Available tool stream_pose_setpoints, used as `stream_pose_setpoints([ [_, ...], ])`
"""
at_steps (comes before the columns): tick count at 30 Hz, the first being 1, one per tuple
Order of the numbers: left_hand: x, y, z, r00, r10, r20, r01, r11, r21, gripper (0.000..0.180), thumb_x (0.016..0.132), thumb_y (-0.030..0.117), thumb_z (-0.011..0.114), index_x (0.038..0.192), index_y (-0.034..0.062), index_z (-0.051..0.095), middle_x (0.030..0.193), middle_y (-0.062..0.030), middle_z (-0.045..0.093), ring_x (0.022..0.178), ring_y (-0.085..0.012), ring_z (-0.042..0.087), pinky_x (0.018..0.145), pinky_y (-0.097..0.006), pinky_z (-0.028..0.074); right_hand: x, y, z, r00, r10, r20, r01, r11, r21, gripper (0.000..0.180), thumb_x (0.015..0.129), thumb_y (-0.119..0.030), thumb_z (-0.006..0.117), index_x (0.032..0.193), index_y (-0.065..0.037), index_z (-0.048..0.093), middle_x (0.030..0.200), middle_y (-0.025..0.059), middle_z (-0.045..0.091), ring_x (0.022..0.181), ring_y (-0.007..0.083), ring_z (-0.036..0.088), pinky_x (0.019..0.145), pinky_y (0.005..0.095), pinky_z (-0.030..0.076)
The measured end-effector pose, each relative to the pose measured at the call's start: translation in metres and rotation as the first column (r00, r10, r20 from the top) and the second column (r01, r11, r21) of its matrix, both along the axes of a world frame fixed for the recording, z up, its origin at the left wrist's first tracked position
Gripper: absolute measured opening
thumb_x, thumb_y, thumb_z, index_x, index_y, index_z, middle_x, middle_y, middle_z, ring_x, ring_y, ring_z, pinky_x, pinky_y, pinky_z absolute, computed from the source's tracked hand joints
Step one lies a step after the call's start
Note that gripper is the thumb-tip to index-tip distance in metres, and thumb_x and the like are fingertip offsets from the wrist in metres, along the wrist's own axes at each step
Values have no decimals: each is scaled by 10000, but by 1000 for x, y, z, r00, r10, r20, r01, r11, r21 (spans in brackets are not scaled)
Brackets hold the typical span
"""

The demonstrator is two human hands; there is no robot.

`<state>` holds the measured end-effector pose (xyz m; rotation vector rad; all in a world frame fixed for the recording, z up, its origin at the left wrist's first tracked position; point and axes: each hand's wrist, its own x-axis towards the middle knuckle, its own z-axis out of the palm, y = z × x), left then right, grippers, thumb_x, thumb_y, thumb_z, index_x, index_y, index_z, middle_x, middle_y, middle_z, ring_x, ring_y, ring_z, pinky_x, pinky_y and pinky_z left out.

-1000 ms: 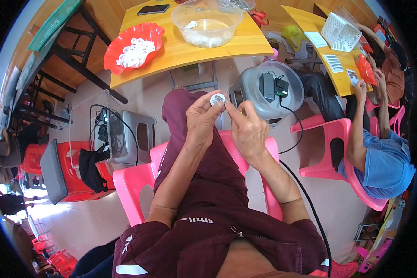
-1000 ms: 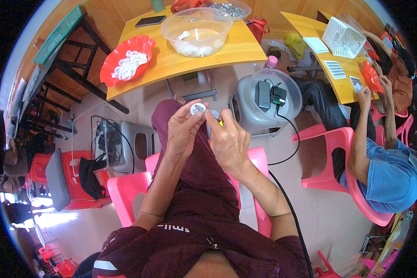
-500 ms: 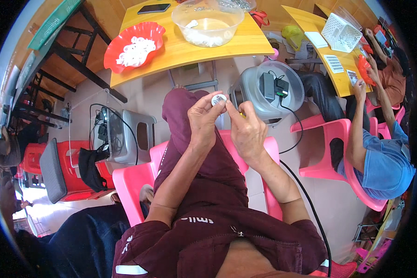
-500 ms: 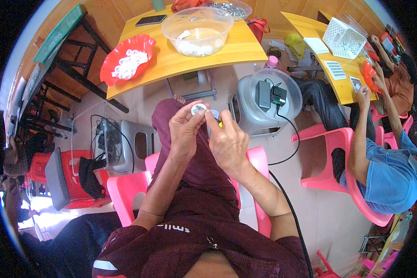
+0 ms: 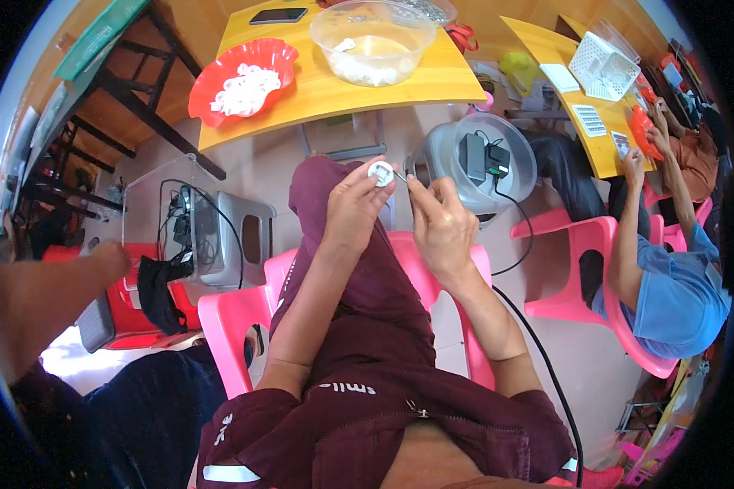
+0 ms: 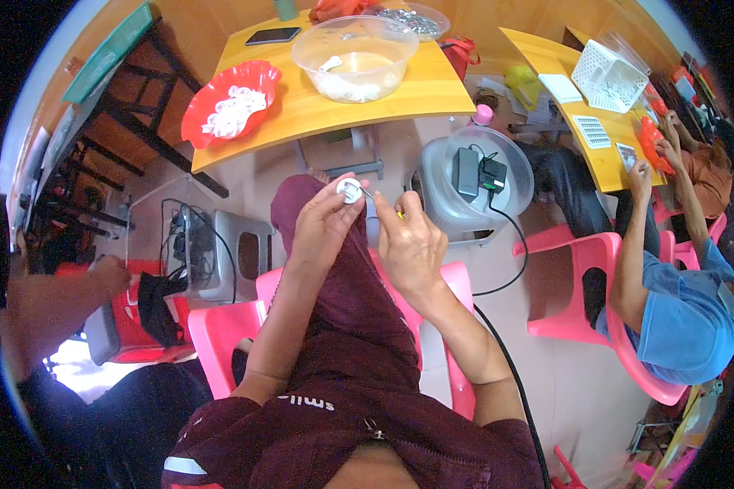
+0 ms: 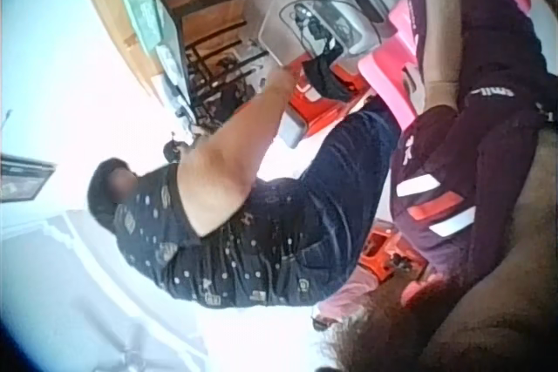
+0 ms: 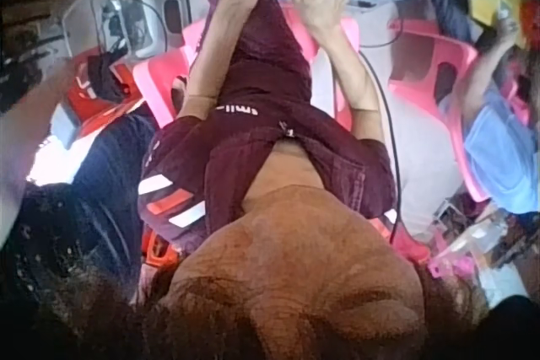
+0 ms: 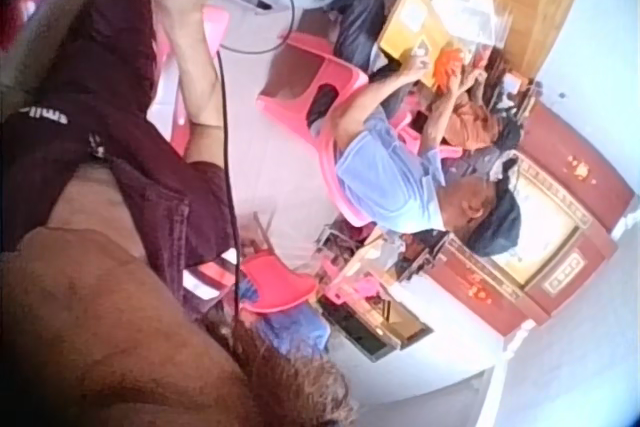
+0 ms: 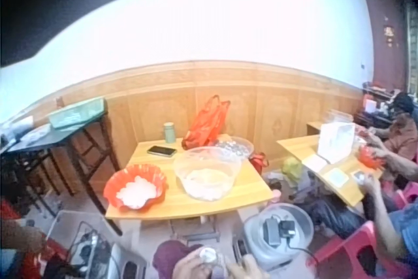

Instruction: Assembling small electronic components by hand and using a precision tool.

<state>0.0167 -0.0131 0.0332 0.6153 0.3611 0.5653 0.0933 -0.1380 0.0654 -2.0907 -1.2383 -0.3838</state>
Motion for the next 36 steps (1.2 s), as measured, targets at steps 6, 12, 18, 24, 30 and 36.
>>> stream_pose_setpoints([
  [6,-9,19,6,993,-14,113,35,981,-191,362,916,74,445,1242,-79,415,1188,-236,527,1109,-270,538,960,-343,456,4,8,3,999,14,-41,-9,993,118,186,789,-87,658,970,-116,688,739,62,514,521,213,543,461,340,417],
  [12,-20,60,32,988,141,67,-146,986,76,324,919,47,466,1212,-89,452,1163,-244,546,1076,-290,564,941,-345,485,7,2,2,997,35,-69,-27,993,113,178,784,-67,635,953,-99,682,751,81,515,563,265,571,503,377,444],
  [18,-35,187,65,815,578,-46,-437,664,607,245,924,11,439,1117,-88,553,1038,-165,611,907,-221,632,819,-301,553,2,3,2,994,67,-83,-58,992,112,185,773,-49,649,950,-92,685,743,71,525,553,220,561,501,333,433],
  [24,-38,295,58,591,769,-245,-227,450,864,241,874,33,491,1060,-26,632,931,-97,647,855,-160,628,736,-249,532,0,6,1,991,70,-115,-61,995,77,174,778,-44,646,944,-86,683,723,76,519,553,230,558,487,345,419],
  [30,-26,312,59,382,916,-125,17,129,992,271,833,142,539,1053,46,663,1021,-197,647,1008,-310,607,899,-372,445,3,5,-3,986,77,-146,-68,996,64,191,765,-43,657,948,-89,679,733,74,519,547,229,553,482,348,416],
  [36,15,285,81,570,813,-116,56,103,993,219,834,116,542,970,19,684,918,-178,676,900,-252,652,822,-332,482,9,8,-8,973,107,-202,-105,994,22,180,781,-66,619,953,-101,660,746,78,505,570,265,587,479,386,465],
])
